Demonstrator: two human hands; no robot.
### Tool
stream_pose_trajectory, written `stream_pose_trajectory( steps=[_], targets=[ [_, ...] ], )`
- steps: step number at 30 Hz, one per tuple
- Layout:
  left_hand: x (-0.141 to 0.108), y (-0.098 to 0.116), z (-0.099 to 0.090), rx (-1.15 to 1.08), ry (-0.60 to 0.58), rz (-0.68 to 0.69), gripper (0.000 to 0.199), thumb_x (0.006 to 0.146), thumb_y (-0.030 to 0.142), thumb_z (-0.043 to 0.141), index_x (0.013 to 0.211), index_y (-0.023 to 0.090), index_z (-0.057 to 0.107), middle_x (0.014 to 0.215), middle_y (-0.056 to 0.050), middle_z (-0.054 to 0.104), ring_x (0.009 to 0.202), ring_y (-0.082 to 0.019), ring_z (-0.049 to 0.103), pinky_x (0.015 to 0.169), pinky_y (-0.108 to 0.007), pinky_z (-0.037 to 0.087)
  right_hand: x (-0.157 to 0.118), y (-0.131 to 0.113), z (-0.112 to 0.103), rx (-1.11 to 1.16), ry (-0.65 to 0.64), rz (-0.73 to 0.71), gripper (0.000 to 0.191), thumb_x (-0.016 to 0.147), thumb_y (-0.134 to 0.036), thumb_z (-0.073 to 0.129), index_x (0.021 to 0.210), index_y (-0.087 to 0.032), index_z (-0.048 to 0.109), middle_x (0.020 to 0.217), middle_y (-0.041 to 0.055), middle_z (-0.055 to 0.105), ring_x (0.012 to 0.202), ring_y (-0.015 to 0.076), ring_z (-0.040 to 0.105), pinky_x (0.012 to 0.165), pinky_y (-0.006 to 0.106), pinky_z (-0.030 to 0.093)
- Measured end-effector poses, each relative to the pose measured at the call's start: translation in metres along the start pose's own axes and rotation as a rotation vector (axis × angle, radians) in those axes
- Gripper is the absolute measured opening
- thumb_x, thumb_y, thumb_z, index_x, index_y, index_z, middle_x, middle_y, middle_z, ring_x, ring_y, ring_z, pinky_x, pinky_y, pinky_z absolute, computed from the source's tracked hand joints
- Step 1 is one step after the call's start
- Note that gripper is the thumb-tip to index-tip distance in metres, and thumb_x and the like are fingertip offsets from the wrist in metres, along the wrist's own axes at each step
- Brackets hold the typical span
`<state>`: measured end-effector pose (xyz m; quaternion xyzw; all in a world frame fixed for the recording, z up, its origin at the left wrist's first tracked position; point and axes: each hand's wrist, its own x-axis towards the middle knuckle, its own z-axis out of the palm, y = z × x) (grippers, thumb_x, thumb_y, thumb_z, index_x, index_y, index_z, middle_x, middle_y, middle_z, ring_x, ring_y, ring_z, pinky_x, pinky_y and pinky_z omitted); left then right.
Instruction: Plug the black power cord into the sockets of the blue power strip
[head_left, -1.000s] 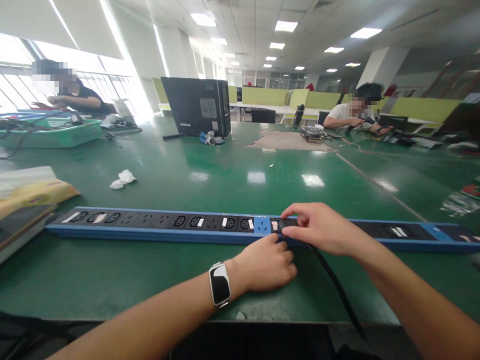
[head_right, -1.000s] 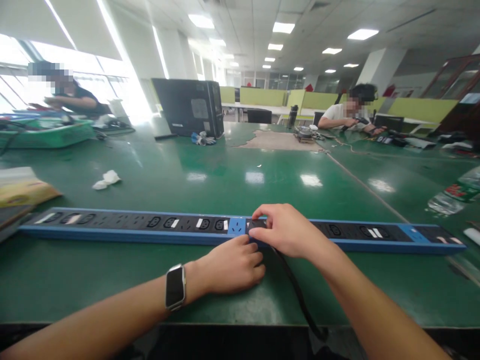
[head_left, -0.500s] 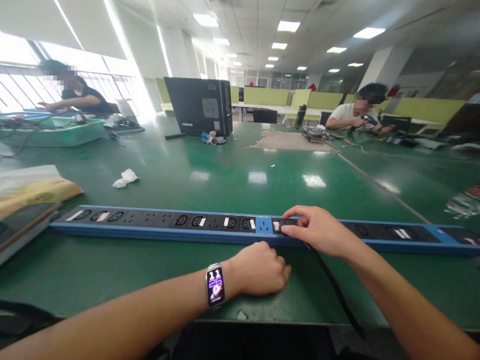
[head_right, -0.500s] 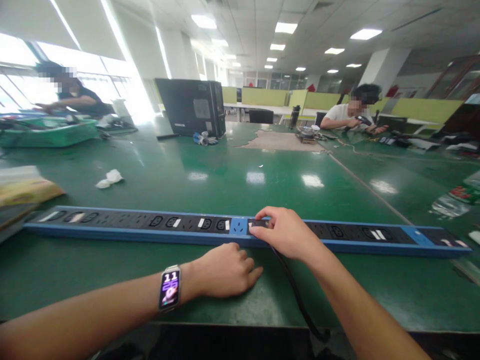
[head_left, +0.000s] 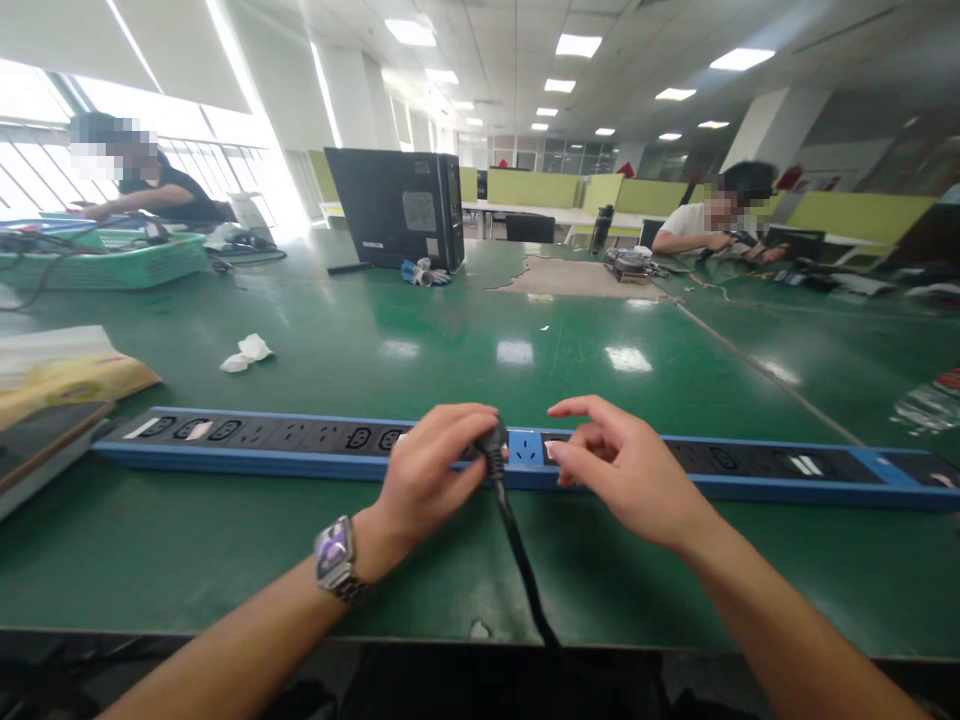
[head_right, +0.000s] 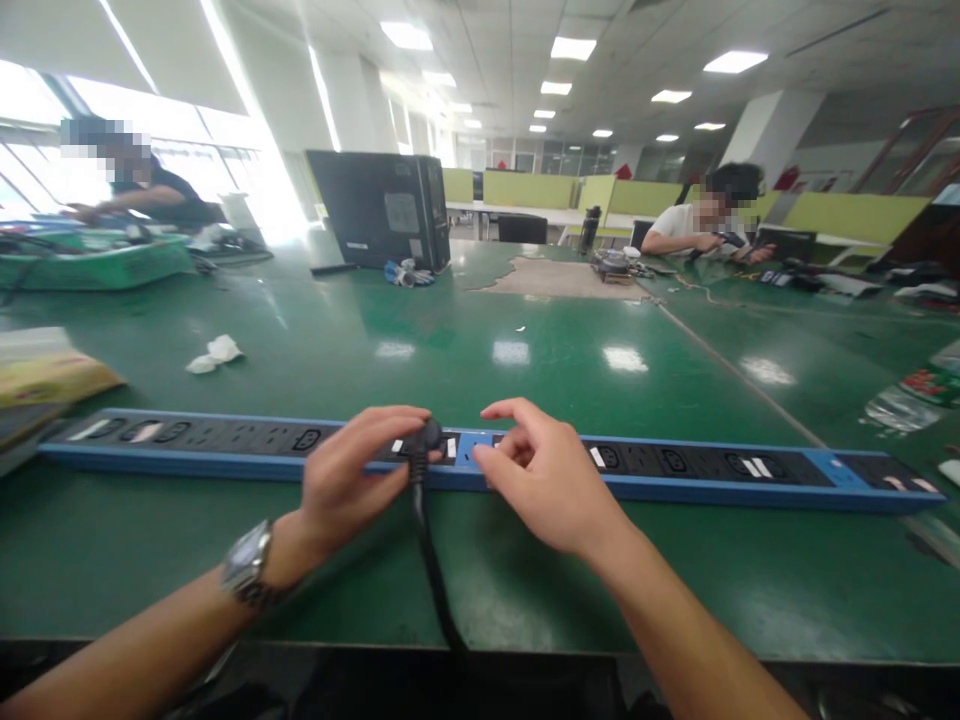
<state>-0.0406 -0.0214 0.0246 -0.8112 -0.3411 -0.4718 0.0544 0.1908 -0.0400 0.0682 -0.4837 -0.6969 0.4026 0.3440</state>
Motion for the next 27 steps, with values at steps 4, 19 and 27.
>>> stream_pose_trajectory(
  steps=[4,19,27],
  targets=[
    [-0.015,-0.035,-0.037,0.000,0.130,-0.354,0.031,0.085,0.038,0.067,0.112,0.022,0.065,0.117,-0.006,0.068,0.103,-0.022,0.067,0.093,-0.039,0.057,0.008,0.030,-0.006,-0.268,0.282,-0.009,0.034,0.085,-0.045,0.057,0.107,-0.019,0.062,0.086,0.0051,0.072,0.080,0.0203,0.067,0.074,0.033,0.050],
    [-0.017,-0.068,-0.054,-0.022,-0.412,-0.311,0.036,0.088,0.046,0.058,0.116,0.026,0.068,0.110,-0.003,0.074,0.097,-0.021,0.071,0.090,-0.032,0.055,0.003,0.103,-0.005,-0.856,0.668,-0.096,0.037,0.093,-0.047,0.044,0.098,-0.019,0.069,0.105,0.0082,0.074,0.104,0.0256,0.063,0.108,0.047,0.024],
    [-0.012,-0.071,-0.058,0.009,-0.455,-0.282,0.036,0.088,0.046,0.057,0.116,0.027,0.067,0.102,-0.003,0.075,0.089,-0.020,0.070,0.081,-0.028,0.054,0.001,0.109,-0.010,-0.892,0.623,-0.057,0.036,0.093,-0.043,0.043,0.098,-0.017,0.069,0.105,0.0091,0.073,0.103,0.0247,0.063,0.094,0.038,0.035]
  ],
)
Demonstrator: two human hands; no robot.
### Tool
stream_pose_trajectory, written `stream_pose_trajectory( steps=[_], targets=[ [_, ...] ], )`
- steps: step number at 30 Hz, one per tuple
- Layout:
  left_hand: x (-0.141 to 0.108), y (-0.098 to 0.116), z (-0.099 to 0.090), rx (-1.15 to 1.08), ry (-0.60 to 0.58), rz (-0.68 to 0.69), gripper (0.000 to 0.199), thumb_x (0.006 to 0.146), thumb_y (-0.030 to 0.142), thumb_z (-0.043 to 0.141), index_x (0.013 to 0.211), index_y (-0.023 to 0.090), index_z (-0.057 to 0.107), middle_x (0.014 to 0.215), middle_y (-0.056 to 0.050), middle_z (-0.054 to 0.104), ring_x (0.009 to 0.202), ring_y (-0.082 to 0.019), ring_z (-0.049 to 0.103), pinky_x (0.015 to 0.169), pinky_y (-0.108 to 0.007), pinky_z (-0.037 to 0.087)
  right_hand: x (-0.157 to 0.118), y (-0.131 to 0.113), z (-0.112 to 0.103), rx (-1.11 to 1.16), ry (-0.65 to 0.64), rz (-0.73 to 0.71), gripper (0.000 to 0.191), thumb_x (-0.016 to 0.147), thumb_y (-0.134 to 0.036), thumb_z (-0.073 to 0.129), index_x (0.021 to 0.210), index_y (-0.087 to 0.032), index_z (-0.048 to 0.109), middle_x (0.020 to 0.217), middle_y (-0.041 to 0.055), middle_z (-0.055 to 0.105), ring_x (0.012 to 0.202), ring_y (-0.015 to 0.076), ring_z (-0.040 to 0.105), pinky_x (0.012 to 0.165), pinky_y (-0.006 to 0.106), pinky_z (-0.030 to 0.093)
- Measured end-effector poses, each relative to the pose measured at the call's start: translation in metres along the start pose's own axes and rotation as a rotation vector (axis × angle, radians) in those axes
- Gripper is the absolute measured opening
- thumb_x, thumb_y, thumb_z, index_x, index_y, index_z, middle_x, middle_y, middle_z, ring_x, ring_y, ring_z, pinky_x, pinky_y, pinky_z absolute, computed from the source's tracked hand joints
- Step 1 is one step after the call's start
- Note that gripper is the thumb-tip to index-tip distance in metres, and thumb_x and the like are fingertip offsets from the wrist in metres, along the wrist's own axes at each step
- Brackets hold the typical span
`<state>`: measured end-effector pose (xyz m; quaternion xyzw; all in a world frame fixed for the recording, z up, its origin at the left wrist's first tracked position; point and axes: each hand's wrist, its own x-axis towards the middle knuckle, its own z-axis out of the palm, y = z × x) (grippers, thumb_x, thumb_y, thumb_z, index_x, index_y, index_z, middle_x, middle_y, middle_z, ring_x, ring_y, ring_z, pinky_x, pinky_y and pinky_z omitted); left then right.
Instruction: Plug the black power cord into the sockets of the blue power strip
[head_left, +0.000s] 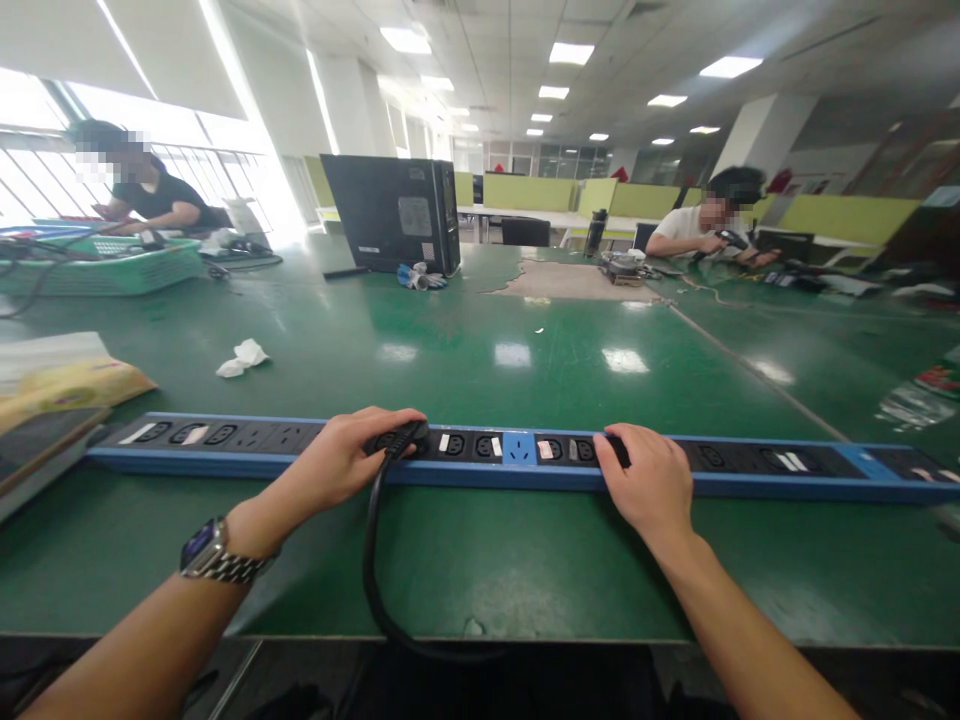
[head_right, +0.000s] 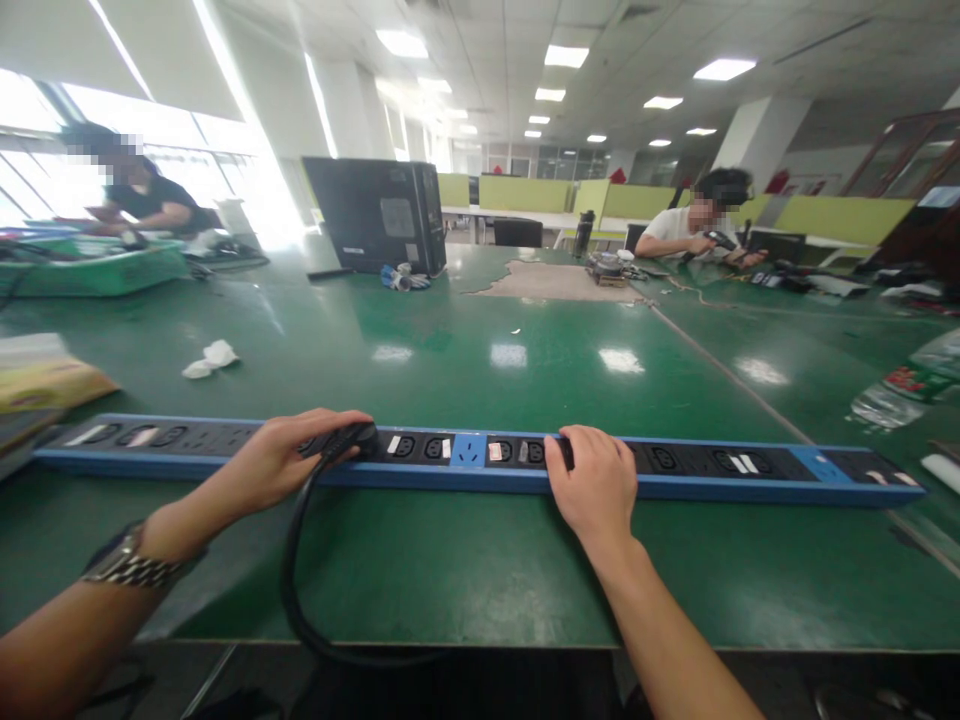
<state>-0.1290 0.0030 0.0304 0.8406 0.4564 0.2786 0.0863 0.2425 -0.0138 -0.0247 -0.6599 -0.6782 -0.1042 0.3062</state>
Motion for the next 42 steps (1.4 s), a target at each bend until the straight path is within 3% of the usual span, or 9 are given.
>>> stream_pose_trajectory(
  steps=[8,18,24,27,32,39,42],
  targets=[
    [-0.013,0.003,0.017,0.001,0.143,-0.070,0.039,0.090,0.049,0.055,0.116,0.023,0.064,0.109,-0.007,0.072,0.100,-0.023,0.066,0.091,-0.034,0.051,-0.001,-0.002,-0.002,-0.003,-0.008,0.010,0.034,0.093,-0.040,0.044,0.100,-0.017,0.069,0.106,0.0087,0.073,0.104,0.0248,0.063,0.094,0.037,0.034],
    [-0.011,0.007,0.024,-0.006,0.166,-0.003,0.036,0.089,0.047,0.058,0.113,0.021,0.067,0.105,-0.008,0.072,0.097,-0.024,0.066,0.090,-0.037,0.052,-0.001,-0.005,0.000,0.019,0.030,0.046,0.028,0.091,-0.036,0.050,0.099,-0.018,0.069,0.106,0.0066,0.073,0.105,0.0233,0.063,0.099,0.039,0.030],
    [-0.002,0.030,0.034,-0.074,0.446,-0.008,0.033,0.088,0.039,0.063,0.116,0.021,0.063,0.109,-0.006,0.070,0.096,-0.022,0.066,0.091,-0.035,0.052,-0.001,-0.006,0.002,0.023,0.053,0.067,0.025,0.090,-0.036,0.052,0.097,-0.018,0.069,0.103,0.0064,0.074,0.103,0.0227,0.063,0.097,0.038,0.029],
    [0.022,0.054,0.052,-0.103,0.319,0.126,0.031,0.089,0.035,0.061,0.116,0.020,0.064,0.107,-0.007,0.071,0.097,-0.021,0.066,0.089,-0.034,0.052,0.000,-0.006,0.002,0.013,0.049,0.067,0.026,0.090,-0.036,0.052,0.097,-0.018,0.069,0.103,0.0063,0.073,0.103,0.0226,0.063,0.097,0.037,0.028],
    [0.055,0.072,0.081,-0.120,0.159,0.156,0.027,0.085,0.028,0.064,0.111,0.019,0.067,0.098,-0.007,0.072,0.091,-0.022,0.065,0.082,-0.035,0.052,-0.001,-0.005,0.001,0.021,0.036,0.058,0.026,0.091,-0.036,0.051,0.098,-0.019,0.069,0.103,0.0059,0.073,0.103,0.0216,0.063,0.098,0.037,0.027],
    [0.054,0.067,0.084,-0.114,0.086,0.146,0.026,0.084,0.029,0.066,0.109,0.021,0.068,0.096,-0.005,0.072,0.089,-0.020,0.063,0.080,-0.032,0.051,-0.001,-0.006,0.001,0.037,0.032,0.073,0.027,0.091,-0.036,0.050,0.098,-0.018,0.069,0.105,0.0068,0.073,0.105,0.0219,0.062,0.098,0.037,0.027],
    [0.053,0.069,0.085,-0.079,0.077,0.203,0.029,0.084,0.026,0.065,0.113,0.020,0.067,0.099,-0.006,0.071,0.093,-0.022,0.062,0.085,-0.035,0.050,-0.002,-0.007,0.001,0.042,0.027,0.066,0.027,0.091,-0.036,0.050,0.100,-0.018,0.069,0.107,0.0074,0.073,0.106,0.0221,0.062,0.099,0.038,0.028]
  ],
)
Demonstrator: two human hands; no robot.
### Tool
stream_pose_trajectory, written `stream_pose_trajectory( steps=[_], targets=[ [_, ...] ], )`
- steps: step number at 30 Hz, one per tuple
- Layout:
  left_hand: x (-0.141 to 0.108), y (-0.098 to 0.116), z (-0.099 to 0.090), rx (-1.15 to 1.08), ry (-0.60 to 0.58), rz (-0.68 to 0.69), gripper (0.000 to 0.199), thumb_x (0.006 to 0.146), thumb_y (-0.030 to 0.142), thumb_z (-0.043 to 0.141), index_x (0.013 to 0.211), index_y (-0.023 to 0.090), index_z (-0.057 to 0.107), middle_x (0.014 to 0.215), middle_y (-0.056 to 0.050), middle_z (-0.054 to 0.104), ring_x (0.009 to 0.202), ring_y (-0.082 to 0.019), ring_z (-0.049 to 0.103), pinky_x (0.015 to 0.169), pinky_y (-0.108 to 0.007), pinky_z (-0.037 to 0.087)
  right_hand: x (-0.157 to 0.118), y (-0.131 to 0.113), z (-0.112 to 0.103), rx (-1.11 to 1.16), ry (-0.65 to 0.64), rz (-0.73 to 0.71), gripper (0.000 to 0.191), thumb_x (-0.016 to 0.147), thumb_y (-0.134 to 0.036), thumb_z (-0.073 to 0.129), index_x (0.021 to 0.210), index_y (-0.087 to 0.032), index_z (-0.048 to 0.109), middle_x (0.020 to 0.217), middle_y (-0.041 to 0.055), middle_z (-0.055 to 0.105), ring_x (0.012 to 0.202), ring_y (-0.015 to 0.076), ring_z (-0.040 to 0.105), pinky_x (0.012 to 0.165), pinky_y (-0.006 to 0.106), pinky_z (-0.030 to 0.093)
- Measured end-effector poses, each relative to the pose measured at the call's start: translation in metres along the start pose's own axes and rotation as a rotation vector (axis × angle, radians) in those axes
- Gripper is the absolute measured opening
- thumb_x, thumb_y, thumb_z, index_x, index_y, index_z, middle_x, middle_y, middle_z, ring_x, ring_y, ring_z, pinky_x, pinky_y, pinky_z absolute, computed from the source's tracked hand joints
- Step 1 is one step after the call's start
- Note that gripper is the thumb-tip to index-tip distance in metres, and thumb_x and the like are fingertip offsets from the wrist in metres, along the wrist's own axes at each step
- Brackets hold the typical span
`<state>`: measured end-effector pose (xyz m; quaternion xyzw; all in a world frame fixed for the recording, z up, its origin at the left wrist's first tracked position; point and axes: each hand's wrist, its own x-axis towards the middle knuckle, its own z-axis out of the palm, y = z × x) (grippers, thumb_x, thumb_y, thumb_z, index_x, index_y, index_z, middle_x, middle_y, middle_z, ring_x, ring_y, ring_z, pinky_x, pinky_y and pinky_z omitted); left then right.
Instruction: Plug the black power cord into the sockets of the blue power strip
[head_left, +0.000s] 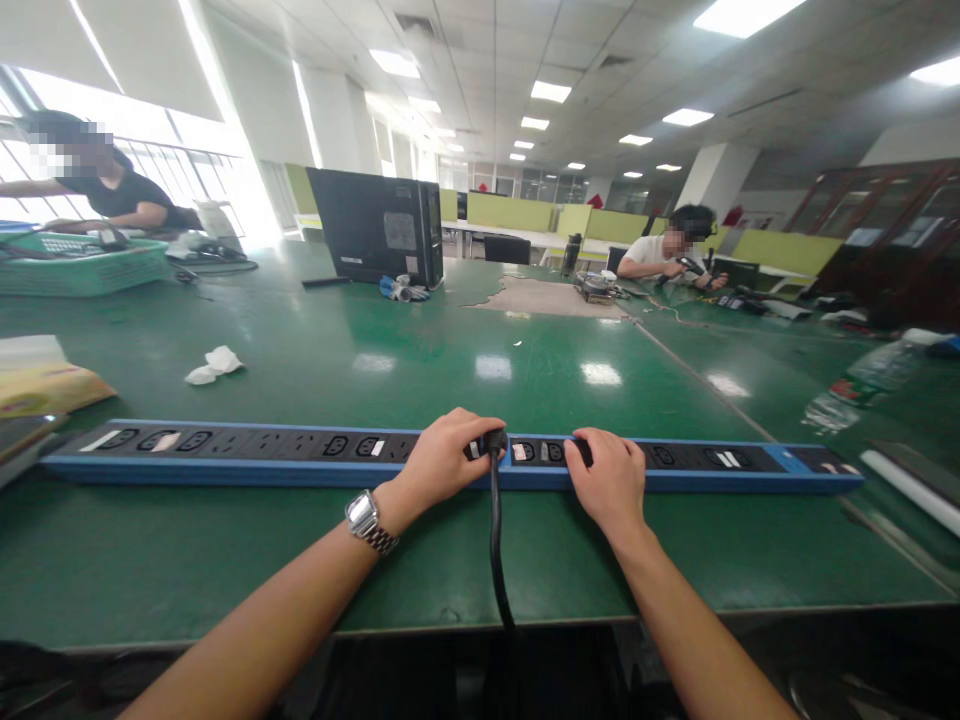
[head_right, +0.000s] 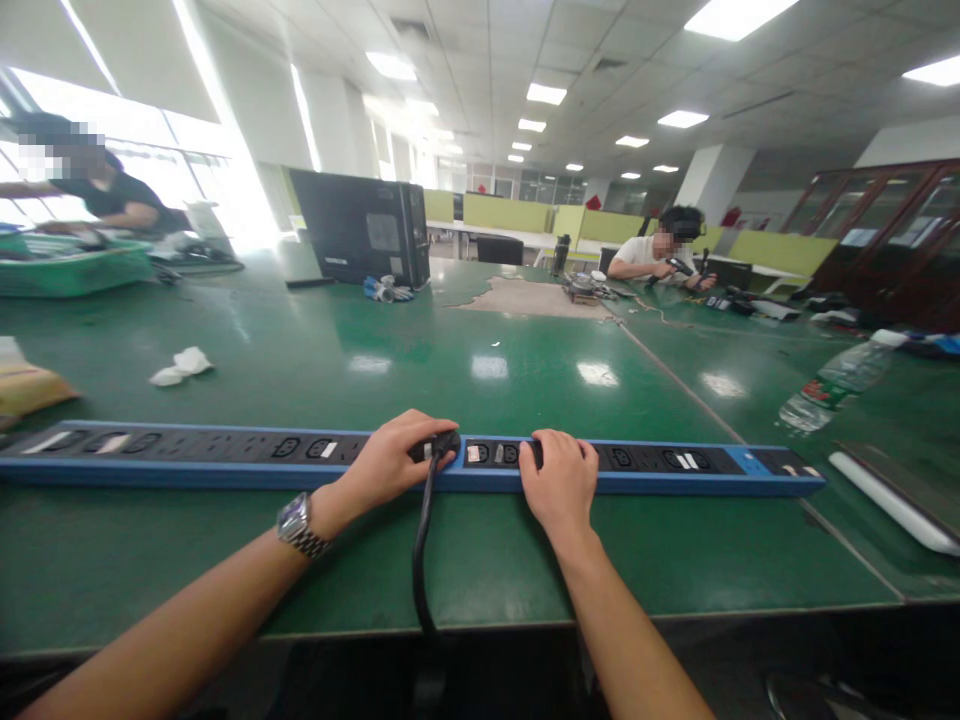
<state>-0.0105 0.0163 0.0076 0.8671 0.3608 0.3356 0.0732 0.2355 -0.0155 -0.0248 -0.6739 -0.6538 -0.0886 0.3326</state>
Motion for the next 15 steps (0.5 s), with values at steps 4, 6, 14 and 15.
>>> stream_pose_trajectory(
  steps=[4,6,14,15],
  targets=[
    [-0.002,0.006,0.002,0.060,-0.023,0.049,0.029,0.085,0.021,0.062,0.114,0.021,0.066,0.105,-0.007,0.067,0.098,-0.022,0.060,0.088,-0.036,0.050,-0.001,0.001,-0.001,0.015,-0.005,0.001,0.028,0.091,-0.035,0.049,0.101,-0.018,0.069,0.107,0.0082,0.073,0.107,0.0230,0.062,0.099,0.040,0.029],
    [-0.004,0.008,0.003,0.059,-0.028,0.026,0.029,0.084,0.019,0.063,0.112,0.022,0.066,0.105,-0.006,0.066,0.097,-0.021,0.061,0.087,-0.035,0.050,-0.001,0.000,-0.004,0.045,-0.001,0.015,0.028,0.091,-0.036,0.048,0.099,-0.018,0.069,0.107,0.0082,0.073,0.107,0.0239,0.062,0.100,0.042,0.029],
    [-0.013,0.002,0.011,-0.036,0.190,0.017,0.043,0.083,0.019,0.062,0.126,0.022,0.054,0.106,-0.006,0.068,0.096,-0.020,0.065,0.087,-0.033,0.052,0.000,-0.069,-0.011,0.556,-0.210,0.044,0.048,0.086,-0.053,0.053,0.116,-0.018,0.063,0.073,0.0018,0.069,0.069,0.0175,0.062,0.068,0.028,0.044],
    [-0.014,0.001,0.011,-0.045,0.204,0.028,0.043,0.085,0.020,0.061,0.127,0.023,0.053,0.107,-0.006,0.068,0.096,-0.020,0.065,0.087,-0.033,0.052,0.002,-0.079,-0.011,0.587,-0.275,0.044,0.049,0.084,-0.052,0.056,0.118,-0.017,0.062,0.067,-0.0004,0.066,0.064,0.0163,0.060,0.064,0.027,0.043]
  ],
)
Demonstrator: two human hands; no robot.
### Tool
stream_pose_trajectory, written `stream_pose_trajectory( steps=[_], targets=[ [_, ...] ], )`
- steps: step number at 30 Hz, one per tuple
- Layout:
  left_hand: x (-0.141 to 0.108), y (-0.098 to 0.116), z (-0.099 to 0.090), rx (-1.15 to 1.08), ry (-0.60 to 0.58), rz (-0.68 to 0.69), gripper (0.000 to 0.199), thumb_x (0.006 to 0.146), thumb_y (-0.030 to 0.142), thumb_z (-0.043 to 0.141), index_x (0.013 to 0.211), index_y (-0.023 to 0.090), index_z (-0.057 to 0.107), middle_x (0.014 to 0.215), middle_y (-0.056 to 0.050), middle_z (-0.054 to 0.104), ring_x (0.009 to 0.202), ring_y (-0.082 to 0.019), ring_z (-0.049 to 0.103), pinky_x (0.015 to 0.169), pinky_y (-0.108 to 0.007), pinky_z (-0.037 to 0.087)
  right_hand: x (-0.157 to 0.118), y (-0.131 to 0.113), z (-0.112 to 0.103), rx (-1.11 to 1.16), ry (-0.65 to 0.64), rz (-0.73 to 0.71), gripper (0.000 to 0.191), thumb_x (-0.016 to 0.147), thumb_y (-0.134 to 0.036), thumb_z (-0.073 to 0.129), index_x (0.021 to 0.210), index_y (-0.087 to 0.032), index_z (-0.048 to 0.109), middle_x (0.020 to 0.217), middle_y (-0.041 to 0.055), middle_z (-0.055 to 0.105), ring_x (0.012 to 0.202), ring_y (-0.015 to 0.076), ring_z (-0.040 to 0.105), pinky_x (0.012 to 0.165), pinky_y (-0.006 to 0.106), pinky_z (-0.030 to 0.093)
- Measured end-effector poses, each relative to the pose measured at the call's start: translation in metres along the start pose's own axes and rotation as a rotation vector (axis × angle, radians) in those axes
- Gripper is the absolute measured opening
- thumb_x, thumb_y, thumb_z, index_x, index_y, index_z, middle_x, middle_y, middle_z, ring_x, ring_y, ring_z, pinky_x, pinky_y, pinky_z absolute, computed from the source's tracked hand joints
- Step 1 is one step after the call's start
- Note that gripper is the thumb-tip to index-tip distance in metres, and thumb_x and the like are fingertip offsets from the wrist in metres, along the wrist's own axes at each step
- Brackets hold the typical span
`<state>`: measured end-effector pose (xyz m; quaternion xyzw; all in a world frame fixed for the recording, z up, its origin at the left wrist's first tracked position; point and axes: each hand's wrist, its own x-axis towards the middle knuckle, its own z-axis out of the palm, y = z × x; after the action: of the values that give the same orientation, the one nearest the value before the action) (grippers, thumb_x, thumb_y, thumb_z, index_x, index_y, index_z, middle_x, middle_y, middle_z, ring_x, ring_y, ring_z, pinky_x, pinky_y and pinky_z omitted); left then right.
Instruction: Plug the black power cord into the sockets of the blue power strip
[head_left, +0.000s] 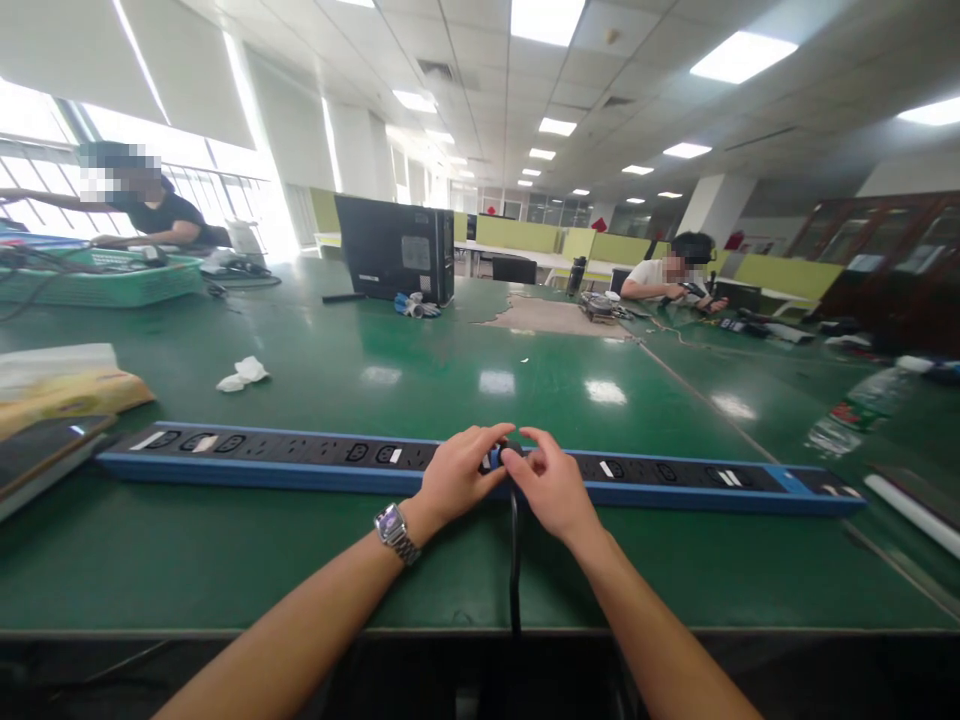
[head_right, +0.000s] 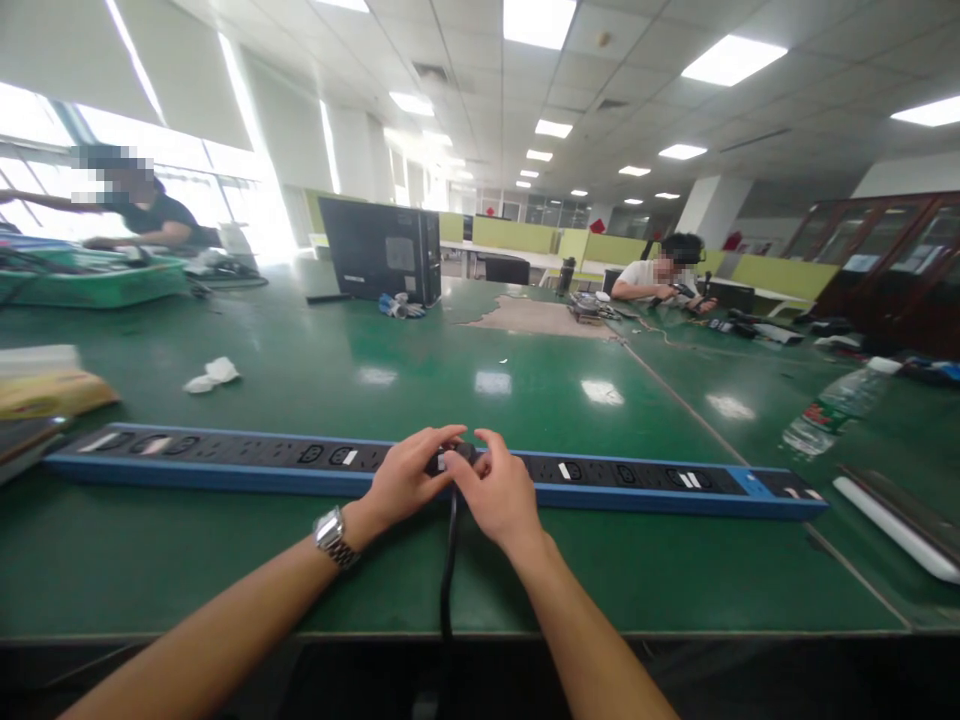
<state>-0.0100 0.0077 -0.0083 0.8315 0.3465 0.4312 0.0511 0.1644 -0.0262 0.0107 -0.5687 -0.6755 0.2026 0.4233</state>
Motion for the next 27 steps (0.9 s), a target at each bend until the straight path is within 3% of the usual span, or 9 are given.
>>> stream_pose_trajectory(
  steps=[4,6,9,13,19,24,27],
  targets=[
    [0.000,-0.001,-0.003,0.015,-0.028,-0.028,0.057,0.085,0.032,0.068,0.137,0.023,0.045,0.112,-0.006,0.069,0.101,-0.021,0.064,0.090,-0.036,0.051,0.013,-0.006,-0.007,0.041,-0.093,0.043,0.039,0.082,-0.042,0.055,0.107,-0.016,0.068,0.058,-0.0021,0.061,0.055,0.0144,0.055,0.056,0.026,0.039],
    [0.003,0.001,-0.005,0.108,-0.131,-0.041,0.066,0.082,0.044,0.072,0.137,0.021,0.046,0.117,-0.009,0.068,0.107,-0.025,0.062,0.093,-0.040,0.050,0.018,0.009,-0.027,0.014,-0.070,0.086,0.040,0.081,-0.041,0.054,0.107,-0.016,0.070,0.060,-0.0006,0.064,0.055,0.0150,0.056,0.056,0.027,0.040],
    [0.007,0.006,-0.004,0.256,-0.299,-0.032,0.062,0.084,0.057,0.064,0.132,0.020,0.053,0.123,-0.010,0.066,0.111,-0.029,0.060,0.094,-0.044,0.047,0.020,0.038,-0.064,-0.091,-0.045,0.142,0.039,0.077,-0.041,0.057,0.102,-0.014,0.073,0.074,0.0051,0.073,0.065,0.0179,0.063,0.065,0.030,0.046],
    [0.008,0.007,-0.002,0.314,-0.387,-0.017,0.056,0.088,0.061,0.054,0.127,0.021,0.057,0.124,-0.009,0.065,0.107,-0.028,0.061,0.092,-0.043,0.045,0.021,0.056,-0.096,-0.211,-0.112,0.173,0.041,0.077,-0.041,0.058,0.102,-0.015,0.075,0.084,0.0079,0.076,0.073,0.0203,0.067,0.070,0.031,0.048],
    [0.007,0.008,-0.002,0.345,-0.392,-0.011,0.055,0.090,0.060,0.053,0.128,0.020,0.056,0.124,-0.009,0.064,0.107,-0.027,0.060,0.092,-0.041,0.043,0.030,0.040,-0.107,-0.480,-0.229,0.128,0.036,0.077,-0.039,0.056,0.095,-0.017,0.078,0.069,0.0047,0.073,0.061,0.0183,0.063,0.057,0.027,0.043],
    [0.009,0.009,0.000,0.423,-0.387,-0.072,0.072,0.081,0.069,0.058,0.131,0.018,0.052,0.123,-0.012,0.064,0.111,-0.031,0.058,0.094,-0.045,0.040,0.035,0.032,-0.112,-0.605,-0.275,0.105,0.033,0.075,-0.038,0.058,0.092,-0.020,0.079,0.075,0.0051,0.075,0.065,0.0196,0.065,0.060,0.028,0.044],
    [0.010,0.008,0.001,0.461,-0.429,-0.092,0.073,0.079,0.073,0.058,0.127,0.018,0.055,0.114,-0.012,0.067,0.103,-0.031,0.061,0.089,-0.044,0.041,0.037,0.033,-0.110,-0.632,-0.281,0.079,0.032,0.075,-0.038,0.056,0.089,-0.021,0.079,0.073,0.0053,0.074,0.064,0.0201,0.065,0.060,0.028,0.043]
  ],
)
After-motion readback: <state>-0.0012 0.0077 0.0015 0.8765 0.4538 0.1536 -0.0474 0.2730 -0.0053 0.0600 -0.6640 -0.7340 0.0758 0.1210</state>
